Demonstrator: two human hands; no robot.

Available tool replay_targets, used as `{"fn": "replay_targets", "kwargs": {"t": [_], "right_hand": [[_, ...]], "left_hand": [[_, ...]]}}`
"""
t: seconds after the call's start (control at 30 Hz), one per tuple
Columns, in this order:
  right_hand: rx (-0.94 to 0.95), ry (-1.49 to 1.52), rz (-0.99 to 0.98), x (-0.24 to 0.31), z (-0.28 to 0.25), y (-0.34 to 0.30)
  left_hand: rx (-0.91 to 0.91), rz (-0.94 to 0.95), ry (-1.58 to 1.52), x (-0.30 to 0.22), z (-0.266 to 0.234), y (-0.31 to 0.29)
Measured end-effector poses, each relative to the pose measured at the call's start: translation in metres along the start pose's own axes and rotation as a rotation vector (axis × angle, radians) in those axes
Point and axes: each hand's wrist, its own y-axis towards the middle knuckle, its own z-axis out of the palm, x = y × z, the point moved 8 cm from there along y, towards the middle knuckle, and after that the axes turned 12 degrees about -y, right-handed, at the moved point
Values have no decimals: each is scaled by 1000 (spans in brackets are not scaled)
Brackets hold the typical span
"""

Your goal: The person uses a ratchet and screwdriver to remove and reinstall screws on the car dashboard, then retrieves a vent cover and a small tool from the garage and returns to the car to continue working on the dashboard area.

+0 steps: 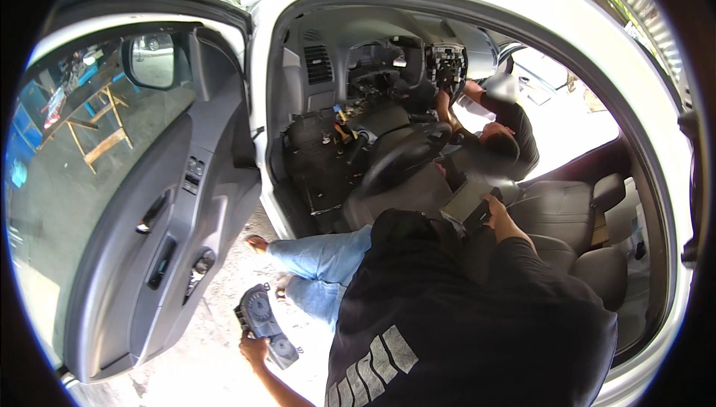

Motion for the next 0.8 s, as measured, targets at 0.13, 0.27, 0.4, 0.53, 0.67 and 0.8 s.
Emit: {"fn": "replay_targets", "kwargs": {"t": [0.13,0.27,0.4,0.53,0.67,0.8], "right_hand": [[210,-92,-142,3,-21,26],[261,-364,-199,16,-40,50],[439,-477,-74,20,-36,82],[668,-558,-4,29,-11,133],[898,-635,19,39,20,171],[975,-721,-66,42,53,188]], "left_hand": [[-53,41,-10,-45,9,-5],[-131,161,-29,-93,19,-12],[-204,208,-27,-128,31,-37],[-320,400,-212,-176,31,-84],[-378,388,-245,-217,31,-129],[-445,506,-134,-275,30,-154]]}}
